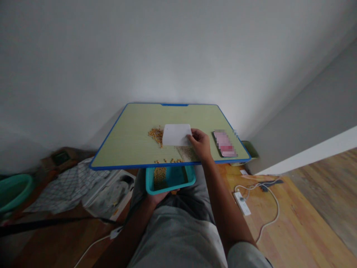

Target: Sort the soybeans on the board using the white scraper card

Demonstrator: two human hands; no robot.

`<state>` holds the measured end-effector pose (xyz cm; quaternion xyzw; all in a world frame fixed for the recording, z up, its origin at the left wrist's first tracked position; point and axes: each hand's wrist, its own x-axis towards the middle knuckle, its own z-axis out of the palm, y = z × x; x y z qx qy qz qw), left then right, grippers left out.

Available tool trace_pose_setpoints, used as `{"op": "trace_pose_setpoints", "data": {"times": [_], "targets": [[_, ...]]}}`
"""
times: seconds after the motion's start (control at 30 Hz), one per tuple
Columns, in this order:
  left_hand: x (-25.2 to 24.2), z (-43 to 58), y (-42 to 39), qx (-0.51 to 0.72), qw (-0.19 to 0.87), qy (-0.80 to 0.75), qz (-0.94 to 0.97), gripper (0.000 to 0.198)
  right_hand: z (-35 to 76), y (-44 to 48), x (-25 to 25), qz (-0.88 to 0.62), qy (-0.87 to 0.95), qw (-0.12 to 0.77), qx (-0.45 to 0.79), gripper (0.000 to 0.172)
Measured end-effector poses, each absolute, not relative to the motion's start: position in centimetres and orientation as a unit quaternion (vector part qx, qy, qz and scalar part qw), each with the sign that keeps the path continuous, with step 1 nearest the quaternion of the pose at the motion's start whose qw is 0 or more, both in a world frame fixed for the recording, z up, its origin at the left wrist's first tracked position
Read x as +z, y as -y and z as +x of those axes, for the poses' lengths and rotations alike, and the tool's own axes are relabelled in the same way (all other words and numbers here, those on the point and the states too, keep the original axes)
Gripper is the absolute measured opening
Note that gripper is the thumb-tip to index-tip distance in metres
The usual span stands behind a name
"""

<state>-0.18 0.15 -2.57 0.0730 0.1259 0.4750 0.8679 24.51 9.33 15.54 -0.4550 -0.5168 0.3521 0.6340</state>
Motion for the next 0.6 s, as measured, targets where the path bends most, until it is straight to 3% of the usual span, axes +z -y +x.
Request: {"op": "trace_pose_setpoints", "data": {"times": [0.2, 0.6], "targets": [[-1.76, 0.18, -0.12, 0.458, 0.880, -0.102, 0.077, 0.065, 24.57, -9.23, 15.58, -0.446, 0.525, 0.623, 0.372, 0.032], [-2.13, 0.02, -0.14, 0.461, 0.880, -0.078, 0.085, 0.060, 24.52, -9.13, 15.68, -0.432, 0.527, 0.620, 0.390, 0.033]]}}
